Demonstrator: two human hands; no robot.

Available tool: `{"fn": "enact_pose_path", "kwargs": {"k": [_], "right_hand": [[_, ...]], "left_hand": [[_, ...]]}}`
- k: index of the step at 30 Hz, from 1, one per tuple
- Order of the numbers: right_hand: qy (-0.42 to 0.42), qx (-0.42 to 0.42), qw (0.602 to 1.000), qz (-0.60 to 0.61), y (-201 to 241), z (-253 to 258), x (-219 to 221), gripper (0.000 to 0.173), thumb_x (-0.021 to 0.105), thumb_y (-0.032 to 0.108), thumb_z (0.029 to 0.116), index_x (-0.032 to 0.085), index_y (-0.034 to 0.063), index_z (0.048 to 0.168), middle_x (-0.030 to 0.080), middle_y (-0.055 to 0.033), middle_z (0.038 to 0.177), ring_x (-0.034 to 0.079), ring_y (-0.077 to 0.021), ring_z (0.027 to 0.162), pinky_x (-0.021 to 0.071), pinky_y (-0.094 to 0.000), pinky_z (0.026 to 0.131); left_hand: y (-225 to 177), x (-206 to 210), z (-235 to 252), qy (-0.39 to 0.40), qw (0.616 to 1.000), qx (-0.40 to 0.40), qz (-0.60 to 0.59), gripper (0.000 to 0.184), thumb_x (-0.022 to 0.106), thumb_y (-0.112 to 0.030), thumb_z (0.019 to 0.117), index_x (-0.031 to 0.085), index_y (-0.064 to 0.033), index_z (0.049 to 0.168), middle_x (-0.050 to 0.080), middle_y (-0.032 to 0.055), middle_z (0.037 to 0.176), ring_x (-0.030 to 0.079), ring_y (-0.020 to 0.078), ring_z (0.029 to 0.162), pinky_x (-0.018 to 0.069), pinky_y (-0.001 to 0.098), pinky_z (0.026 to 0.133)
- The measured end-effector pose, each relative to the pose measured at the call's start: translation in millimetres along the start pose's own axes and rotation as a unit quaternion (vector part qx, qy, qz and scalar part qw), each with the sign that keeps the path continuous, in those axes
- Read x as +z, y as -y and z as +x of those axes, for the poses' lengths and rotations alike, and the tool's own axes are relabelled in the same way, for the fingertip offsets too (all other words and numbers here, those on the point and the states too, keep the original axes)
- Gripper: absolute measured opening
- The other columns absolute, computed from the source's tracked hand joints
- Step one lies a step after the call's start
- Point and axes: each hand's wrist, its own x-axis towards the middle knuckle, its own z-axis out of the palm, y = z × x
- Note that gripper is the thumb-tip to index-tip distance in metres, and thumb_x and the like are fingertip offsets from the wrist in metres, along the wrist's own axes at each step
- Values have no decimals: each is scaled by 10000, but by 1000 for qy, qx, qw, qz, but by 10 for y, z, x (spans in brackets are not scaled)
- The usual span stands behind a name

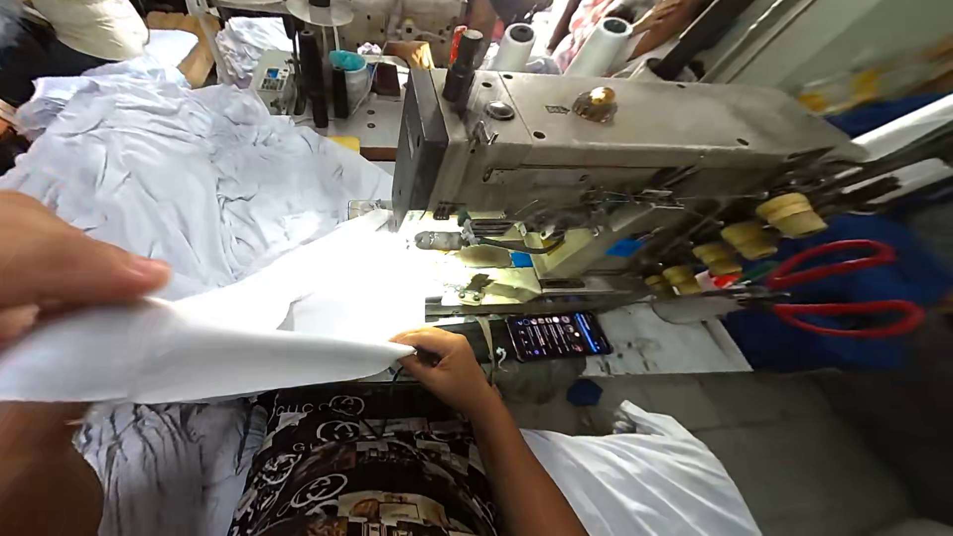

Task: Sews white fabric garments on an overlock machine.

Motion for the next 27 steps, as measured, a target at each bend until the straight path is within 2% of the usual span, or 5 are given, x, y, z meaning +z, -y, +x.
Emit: {"fn": "enact_pose_path", "kwargs": {"k": [12,17,20,22,27], "right_hand": [[21,-23,999,-13,58,-102,6,153,697,98,927,778,17,1028,758,-88,1097,715,-76,975,587,-214,857],[33,0,998,-52,85,-88,-14,164,700,171,938,786,41,989,762,-64,1054,709,-57,955,579,-206,853],[36,1,998,-54,83,-64,-16,161,697,184,942,786,55,981,761,-53,1044,705,-48,924,580,-202,825],[38,-1,998,-59,83,-46,-28,159,698,185,940,787,61,985,762,-48,1040,702,-44,913,577,-198,818],[49,20,995,-84,82,23,-84,221,648,233,973,781,58,948,757,-45,989,682,-35,845,556,-191,773]], "left_hand": [[-37,330,68,229,969,15,-90,255,513,-336,1049,720,-193,1086,702,-130,926,639,-70,844,543,128,740],[-263,506,340,248,952,-81,162,158,649,28,907,743,54,1031,697,228,883,683,379,798,531,546,728],[162,583,184,248,967,-19,48,148,549,-203,946,681,-142,970,662,-82,849,630,8,768,545,216,679],[277,612,169,291,952,-42,-81,115,615,-245,961,690,-158,948,642,-135,765,580,-83,669,501,109,602],[338,667,210,267,947,-24,179,59,707,-102,893,719,-60,931,687,105,865,691,305,806,555,521,698]]}}
